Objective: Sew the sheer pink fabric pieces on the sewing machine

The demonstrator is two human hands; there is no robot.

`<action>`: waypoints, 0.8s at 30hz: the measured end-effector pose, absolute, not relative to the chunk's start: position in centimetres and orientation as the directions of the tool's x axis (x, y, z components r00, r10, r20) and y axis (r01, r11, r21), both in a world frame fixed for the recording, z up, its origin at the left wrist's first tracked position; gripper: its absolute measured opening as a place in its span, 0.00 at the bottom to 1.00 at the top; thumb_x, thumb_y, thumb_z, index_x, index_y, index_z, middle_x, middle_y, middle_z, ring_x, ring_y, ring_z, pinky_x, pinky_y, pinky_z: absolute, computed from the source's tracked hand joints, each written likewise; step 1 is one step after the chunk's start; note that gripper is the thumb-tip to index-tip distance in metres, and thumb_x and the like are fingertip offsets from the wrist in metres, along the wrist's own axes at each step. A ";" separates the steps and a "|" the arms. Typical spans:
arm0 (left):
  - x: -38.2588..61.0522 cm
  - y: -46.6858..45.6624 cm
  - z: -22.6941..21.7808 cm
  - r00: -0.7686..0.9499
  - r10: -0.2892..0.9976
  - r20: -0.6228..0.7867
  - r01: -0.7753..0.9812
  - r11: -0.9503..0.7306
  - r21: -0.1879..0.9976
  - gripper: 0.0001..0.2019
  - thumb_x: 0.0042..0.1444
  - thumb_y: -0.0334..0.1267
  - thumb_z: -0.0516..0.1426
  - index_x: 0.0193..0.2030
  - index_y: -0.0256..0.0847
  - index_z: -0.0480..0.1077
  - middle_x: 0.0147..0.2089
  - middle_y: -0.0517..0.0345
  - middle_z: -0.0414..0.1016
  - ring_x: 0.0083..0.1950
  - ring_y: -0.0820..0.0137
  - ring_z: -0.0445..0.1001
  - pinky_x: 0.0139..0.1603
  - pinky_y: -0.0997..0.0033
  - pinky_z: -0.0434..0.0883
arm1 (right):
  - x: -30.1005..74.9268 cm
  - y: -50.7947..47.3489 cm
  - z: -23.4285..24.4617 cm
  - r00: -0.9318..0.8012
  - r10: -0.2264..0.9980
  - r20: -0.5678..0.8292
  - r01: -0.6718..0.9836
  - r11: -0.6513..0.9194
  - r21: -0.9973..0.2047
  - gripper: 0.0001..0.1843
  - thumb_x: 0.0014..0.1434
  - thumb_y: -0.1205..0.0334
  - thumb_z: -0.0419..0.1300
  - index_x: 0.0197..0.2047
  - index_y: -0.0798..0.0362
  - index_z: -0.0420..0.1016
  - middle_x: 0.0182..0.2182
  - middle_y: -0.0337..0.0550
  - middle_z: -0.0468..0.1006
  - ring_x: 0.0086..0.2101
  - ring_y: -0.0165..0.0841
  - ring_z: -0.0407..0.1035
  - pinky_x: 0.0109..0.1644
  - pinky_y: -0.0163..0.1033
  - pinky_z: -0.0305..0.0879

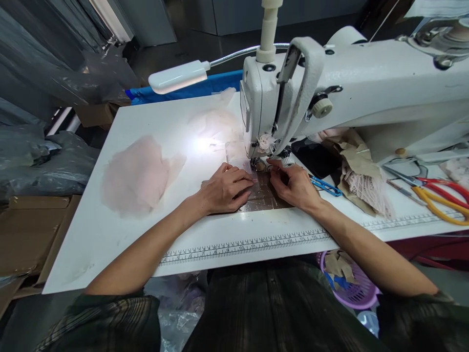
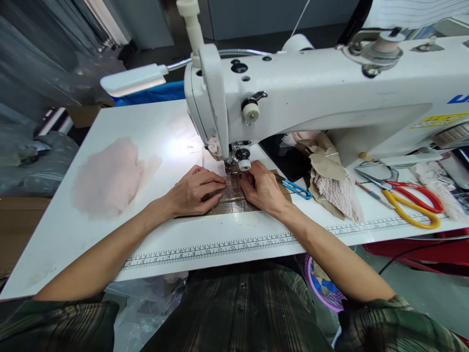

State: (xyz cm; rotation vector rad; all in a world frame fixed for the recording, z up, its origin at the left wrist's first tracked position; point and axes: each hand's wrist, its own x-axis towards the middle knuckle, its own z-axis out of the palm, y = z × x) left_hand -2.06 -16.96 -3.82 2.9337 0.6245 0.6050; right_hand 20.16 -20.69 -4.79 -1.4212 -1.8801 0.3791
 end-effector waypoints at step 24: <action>-0.7 -17.5 -5.2 0.753 0.439 0.491 0.477 -0.878 0.053 0.08 0.63 0.32 0.55 0.36 0.41 0.76 0.40 0.56 0.80 0.38 0.70 0.75 0.48 0.59 0.64 | 20.3 -20.9 -5.3 -0.222 0.893 0.392 0.672 0.432 -0.602 0.15 0.59 0.71 0.54 0.47 0.56 0.78 0.35 0.45 0.77 0.32 0.32 0.69 0.40 0.37 0.65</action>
